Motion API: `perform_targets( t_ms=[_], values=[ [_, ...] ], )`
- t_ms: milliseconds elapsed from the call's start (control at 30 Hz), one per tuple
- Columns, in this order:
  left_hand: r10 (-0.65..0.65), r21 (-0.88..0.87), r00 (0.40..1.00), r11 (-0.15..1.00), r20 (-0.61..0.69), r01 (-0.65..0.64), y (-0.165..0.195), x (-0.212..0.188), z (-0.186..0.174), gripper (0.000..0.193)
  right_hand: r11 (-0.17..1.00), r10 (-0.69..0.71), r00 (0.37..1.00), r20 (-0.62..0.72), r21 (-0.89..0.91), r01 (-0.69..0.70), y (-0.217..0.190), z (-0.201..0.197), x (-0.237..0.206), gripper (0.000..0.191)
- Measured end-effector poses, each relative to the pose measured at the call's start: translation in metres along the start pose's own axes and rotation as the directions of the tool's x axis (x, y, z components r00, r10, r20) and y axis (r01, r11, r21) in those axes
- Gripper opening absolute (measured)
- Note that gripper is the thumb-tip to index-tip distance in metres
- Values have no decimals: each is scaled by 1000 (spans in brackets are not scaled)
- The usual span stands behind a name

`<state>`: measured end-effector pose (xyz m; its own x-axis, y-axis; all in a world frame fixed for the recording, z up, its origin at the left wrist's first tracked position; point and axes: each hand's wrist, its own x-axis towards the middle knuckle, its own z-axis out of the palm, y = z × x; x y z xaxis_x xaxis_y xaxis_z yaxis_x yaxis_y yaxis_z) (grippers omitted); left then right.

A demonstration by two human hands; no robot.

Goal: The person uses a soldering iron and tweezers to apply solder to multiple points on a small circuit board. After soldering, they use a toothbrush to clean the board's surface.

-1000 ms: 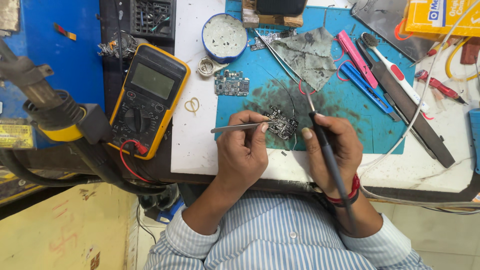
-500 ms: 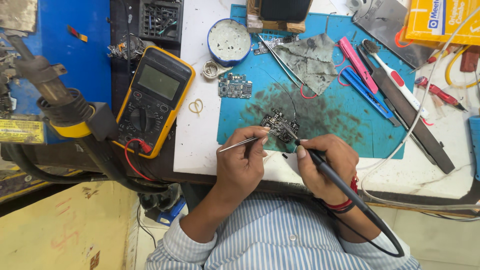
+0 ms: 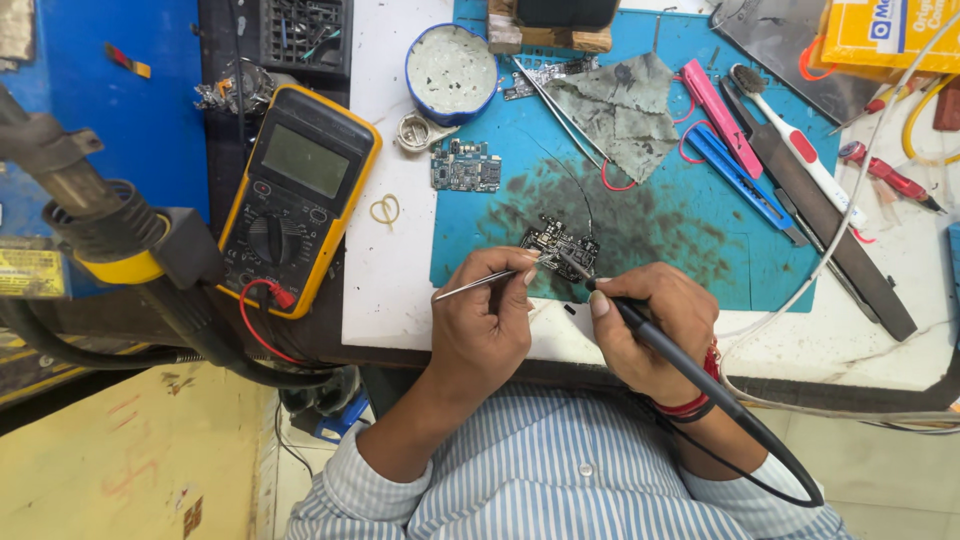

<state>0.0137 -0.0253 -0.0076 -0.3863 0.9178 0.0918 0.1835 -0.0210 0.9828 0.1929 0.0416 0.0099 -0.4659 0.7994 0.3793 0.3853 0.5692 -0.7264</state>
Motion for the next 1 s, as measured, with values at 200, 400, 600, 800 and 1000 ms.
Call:
perform_targets(
  t_ms=[200, 400, 600, 800, 1000],
  values=[
    [53, 29, 999, 998, -8, -53, 0, 1, -1, 10, 1000, 0, 1000, -1, 0, 0, 0, 0, 1, 11],
    [33, 20, 999, 999, -1, -33, 0, 2, -1, 10, 1000, 1, 1000, -4, -10, -1, -2, 0, 2, 11],
    [55, 31, 998, 998, -8, -55, 1, 2, -1, 10, 1000, -5, 1000, 1, -13, 5, -3, 1, 3, 11],
    [60, 24, 998, 998, -14, -59, 1, 2, 0, 10, 1000, -1, 1000, -2, -9, 1, -4, 1, 3, 11],
    [51, 29, 999, 998, -15, -51, 1, 2, 0, 10, 1000, -4, 1000, 0, -5, 4, -3, 0, 3, 11]
  ],
)
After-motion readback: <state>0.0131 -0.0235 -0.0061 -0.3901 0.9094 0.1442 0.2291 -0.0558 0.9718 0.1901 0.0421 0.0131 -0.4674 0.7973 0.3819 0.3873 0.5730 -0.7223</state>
